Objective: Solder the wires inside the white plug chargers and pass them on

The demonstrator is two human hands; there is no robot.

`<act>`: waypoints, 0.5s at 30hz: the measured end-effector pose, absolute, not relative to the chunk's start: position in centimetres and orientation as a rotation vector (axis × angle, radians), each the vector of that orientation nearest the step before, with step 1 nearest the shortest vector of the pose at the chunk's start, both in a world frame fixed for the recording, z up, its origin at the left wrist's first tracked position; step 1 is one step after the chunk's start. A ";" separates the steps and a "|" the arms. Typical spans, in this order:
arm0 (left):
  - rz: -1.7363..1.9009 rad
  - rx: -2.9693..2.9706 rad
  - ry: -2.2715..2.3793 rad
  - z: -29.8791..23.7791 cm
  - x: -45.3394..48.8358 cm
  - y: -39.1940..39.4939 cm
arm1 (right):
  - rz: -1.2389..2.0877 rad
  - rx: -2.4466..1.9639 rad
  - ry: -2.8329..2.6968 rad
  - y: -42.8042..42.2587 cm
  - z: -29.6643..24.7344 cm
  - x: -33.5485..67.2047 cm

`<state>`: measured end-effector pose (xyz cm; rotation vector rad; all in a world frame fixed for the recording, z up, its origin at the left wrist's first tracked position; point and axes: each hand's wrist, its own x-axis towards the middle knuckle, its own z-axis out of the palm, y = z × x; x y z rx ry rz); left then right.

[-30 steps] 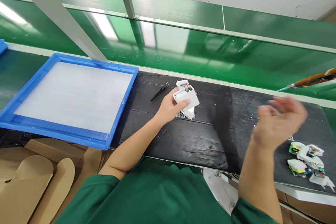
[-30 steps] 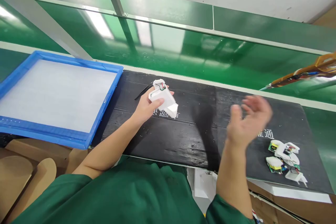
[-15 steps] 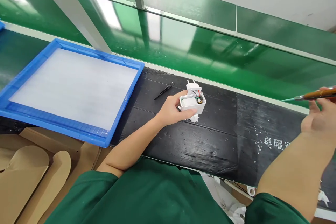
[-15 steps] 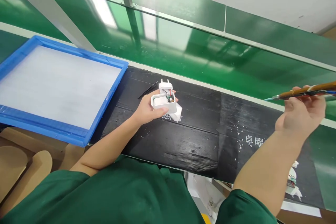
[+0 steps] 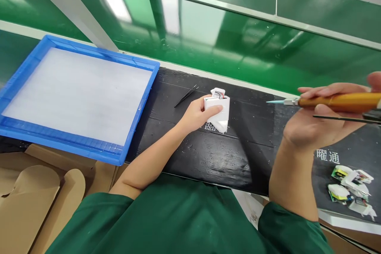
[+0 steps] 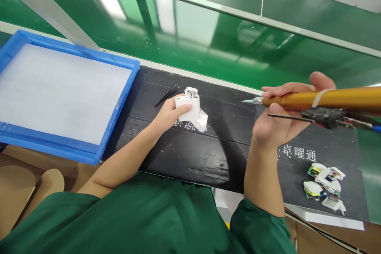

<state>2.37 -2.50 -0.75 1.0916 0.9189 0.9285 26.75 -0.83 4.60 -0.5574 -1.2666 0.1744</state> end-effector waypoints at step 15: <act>1.053 1.851 1.264 -1.0 2.9 -2.9 | 0.466 -0.637 -1.547 -4.6 8.9 19.4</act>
